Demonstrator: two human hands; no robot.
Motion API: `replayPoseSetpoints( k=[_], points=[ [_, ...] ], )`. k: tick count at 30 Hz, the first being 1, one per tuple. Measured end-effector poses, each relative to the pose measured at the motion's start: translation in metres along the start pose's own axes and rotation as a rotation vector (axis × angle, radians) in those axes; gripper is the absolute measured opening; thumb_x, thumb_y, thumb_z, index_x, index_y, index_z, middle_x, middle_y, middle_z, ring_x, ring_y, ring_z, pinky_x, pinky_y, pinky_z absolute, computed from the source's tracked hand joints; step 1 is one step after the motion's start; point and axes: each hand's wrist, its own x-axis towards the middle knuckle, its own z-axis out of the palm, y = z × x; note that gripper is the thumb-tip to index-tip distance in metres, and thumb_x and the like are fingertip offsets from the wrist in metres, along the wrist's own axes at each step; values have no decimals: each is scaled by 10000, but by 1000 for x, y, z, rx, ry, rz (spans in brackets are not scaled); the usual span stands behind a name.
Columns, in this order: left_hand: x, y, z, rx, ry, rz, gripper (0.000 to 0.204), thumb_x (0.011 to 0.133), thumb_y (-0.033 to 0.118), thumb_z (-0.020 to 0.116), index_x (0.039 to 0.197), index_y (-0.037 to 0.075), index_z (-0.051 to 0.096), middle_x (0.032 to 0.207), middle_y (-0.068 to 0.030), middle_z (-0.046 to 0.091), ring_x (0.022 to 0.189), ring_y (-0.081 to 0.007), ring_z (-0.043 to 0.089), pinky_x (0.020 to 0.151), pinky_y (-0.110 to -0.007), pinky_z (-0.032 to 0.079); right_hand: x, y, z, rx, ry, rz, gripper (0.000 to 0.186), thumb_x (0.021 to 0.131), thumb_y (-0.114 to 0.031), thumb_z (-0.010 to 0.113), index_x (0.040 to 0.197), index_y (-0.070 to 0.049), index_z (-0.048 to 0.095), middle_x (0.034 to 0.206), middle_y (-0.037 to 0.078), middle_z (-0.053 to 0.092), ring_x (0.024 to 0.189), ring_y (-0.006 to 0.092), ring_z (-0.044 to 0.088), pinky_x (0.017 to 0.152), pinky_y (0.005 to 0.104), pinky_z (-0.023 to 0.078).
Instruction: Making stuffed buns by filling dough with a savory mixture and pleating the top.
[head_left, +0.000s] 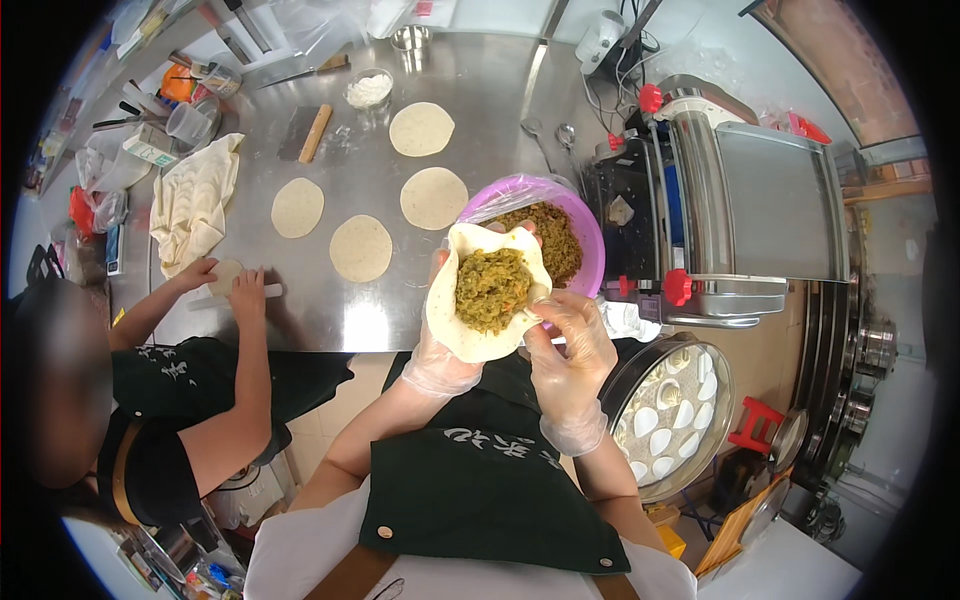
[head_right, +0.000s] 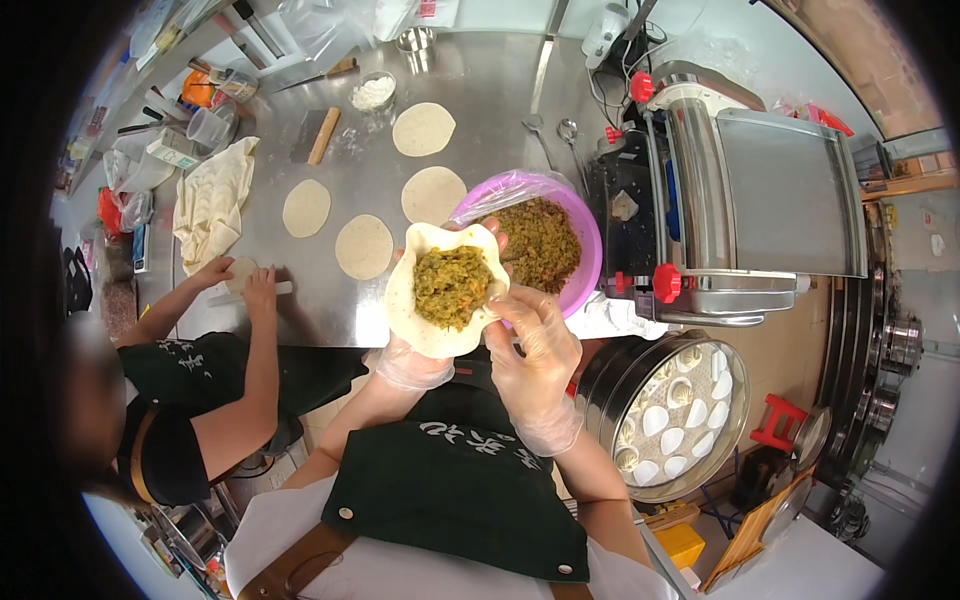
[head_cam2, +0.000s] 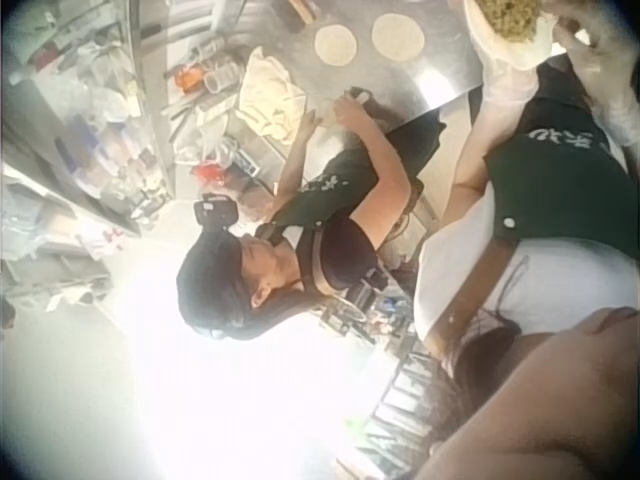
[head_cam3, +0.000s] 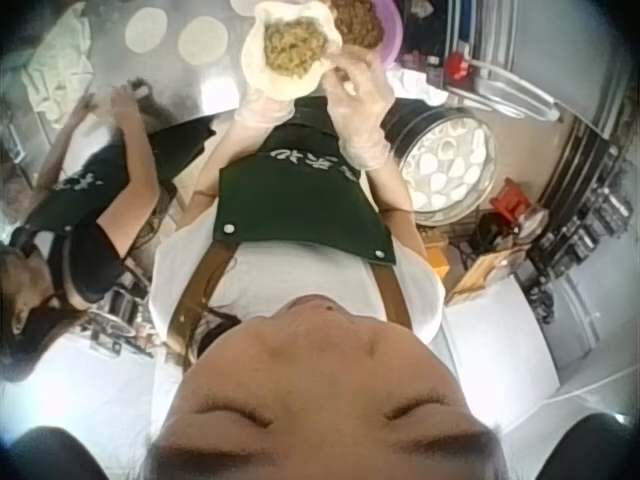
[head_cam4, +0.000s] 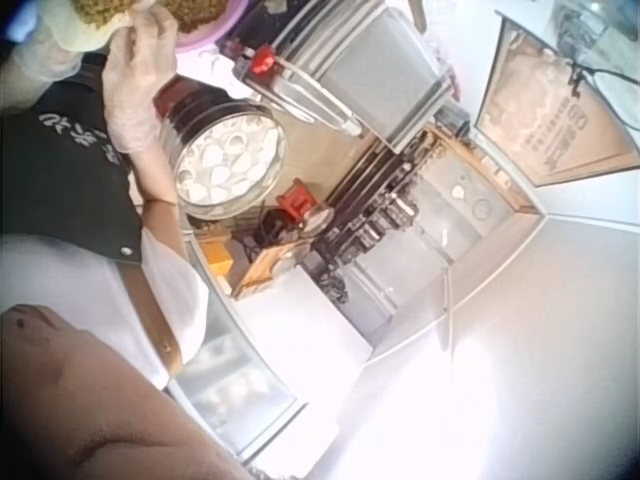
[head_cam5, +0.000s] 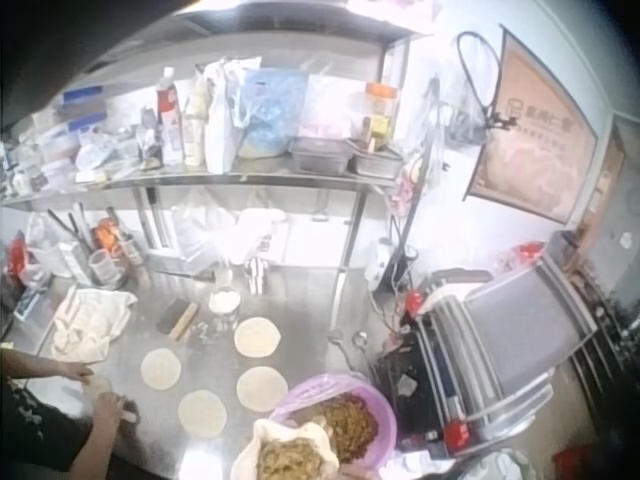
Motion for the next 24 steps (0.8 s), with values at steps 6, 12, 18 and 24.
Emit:
replayPoseSetpoints(
  k=[6, 12, 18, 24],
  points=[
    [-1, -3, 1, -22, -26, -32, 643, 992, 536, 345, 1425, 61, 356, 1419, -155, 457, 1277, -285, 484, 1065, -421, 420, 1, 0, -5, 47, -48, 4, 348, 689, 104, 695, 1002, -34, 633, 874, 101, 662, 691, 228, 653, 591, 304, 520],
    [-2, 0, 1, -54, -108, -87, 693, 975, 571, 354, 1435, 53, 338, 1429, -157, 444, 1302, -306, 459, 1083, -439, 403, 12, 2, -22, -49, -168, -144, 351, 721, 85, 708, 1038, -44, 628, 892, 82, 645, 669, 146, 603, 535, 237, 476],
    [2, 3, 1, -28, -107, -172, 687, 951, 585, 398, 1414, 78, 389, 1446, -182, 410, 1318, -344, 420, 1070, -480, 404, 16, -5, -28, -114, -147, -121, 363, 699, 79, 707, 1028, -59, 634, 906, 99, 656, 678, 212, 658, 555, 288, 512],
    [4, 0, 7, 0, -17, -176, 641, 969, 556, 384, 1409, 90, 403, 1447, -161, 413, 1313, -336, 426, 1051, -482, 426, 8, -1, -26, 24, -180, -96, 336, 736, 93, 693, 1035, -45, 626, 929, 102, 674, 693, 204, 668, 562, 265, 518]
  ],
)
